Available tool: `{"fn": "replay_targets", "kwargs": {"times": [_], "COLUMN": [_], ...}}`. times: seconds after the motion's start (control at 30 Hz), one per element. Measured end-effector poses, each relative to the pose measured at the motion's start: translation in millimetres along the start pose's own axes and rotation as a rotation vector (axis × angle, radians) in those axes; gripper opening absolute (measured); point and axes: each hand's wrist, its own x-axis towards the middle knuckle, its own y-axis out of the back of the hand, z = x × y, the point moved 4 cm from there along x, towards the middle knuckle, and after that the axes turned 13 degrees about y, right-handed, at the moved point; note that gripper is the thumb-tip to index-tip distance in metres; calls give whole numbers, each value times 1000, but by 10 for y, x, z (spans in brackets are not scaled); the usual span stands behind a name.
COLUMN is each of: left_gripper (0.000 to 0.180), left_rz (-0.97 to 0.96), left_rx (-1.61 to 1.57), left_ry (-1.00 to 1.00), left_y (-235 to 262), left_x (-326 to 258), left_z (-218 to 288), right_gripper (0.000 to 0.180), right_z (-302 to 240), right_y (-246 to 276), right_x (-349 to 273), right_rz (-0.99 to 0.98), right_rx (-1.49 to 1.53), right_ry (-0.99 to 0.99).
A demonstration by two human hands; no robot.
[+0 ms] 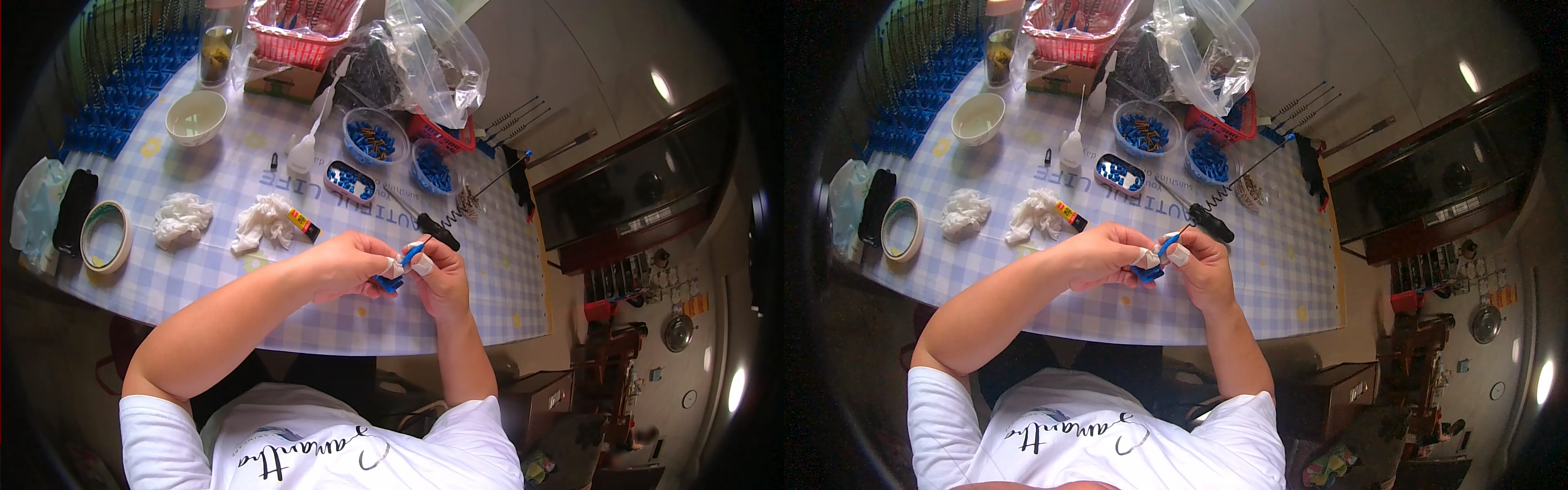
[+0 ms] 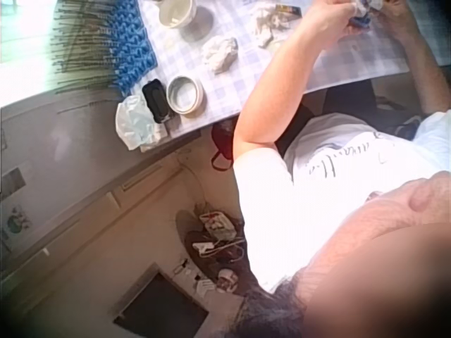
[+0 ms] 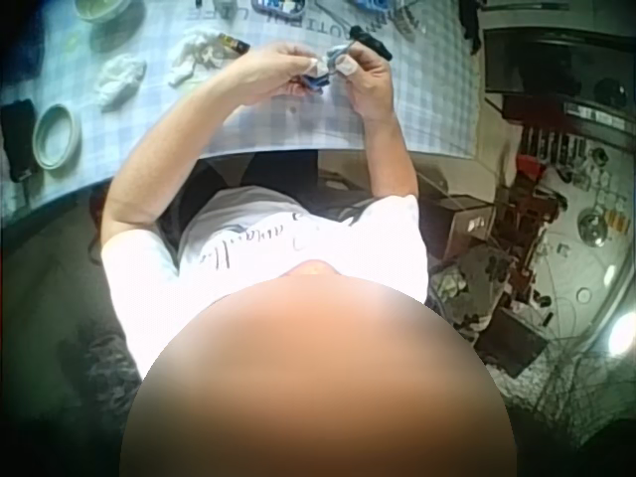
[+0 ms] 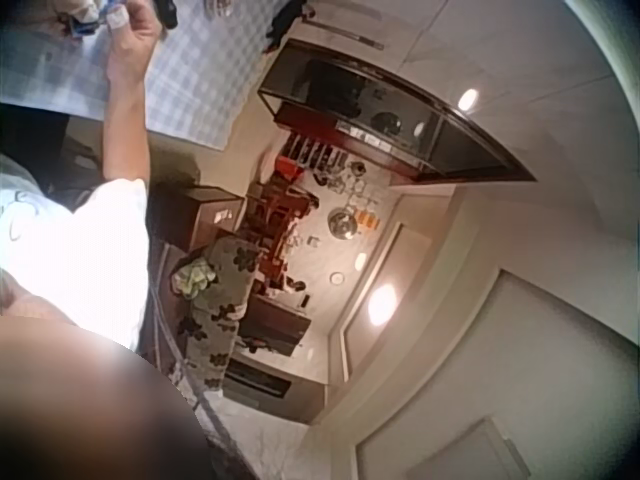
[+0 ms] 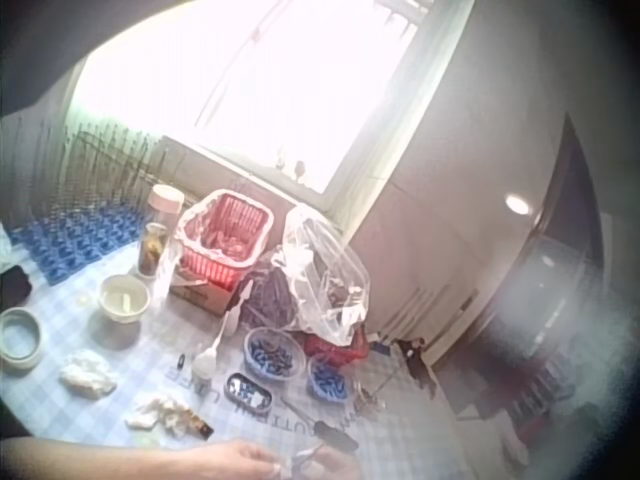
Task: The recorder is assembling small fishing lure components, specifically attaching springs and beads to wire rods.
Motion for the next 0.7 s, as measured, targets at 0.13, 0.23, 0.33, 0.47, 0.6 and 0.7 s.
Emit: {"fn": "replay_targets", "kwargs": {"times": [0.13,0.23,0.33,0.47,0.6,0.7], "left_gripper": [20,20,23,25,28,28], "left_rz": [4,21,56,110,139,152], "left_rx": [15,19,93,212,264,286], "left_ry": [-15,-45,-102,-164,-172,-173], "left_y": [9,10,22,4,4,14], "left_x": [-5,7,39,-7,-21,-31], "left_z": [1,2,3,44,60,70], "right_gripper": [10,9,9,12,16,18], "right_z": [3,7,25,-15,-31,-56], "right_y": [-2,2,58,-2,-8,-3], "right_x": [2,-1,-13,-6,-11,-15], "right_rz": [0,26,31,19,12,23], "right_rx": [12,40,23,-73,-120,-145], "right_ry": [11,19,40,148,198,171]}}
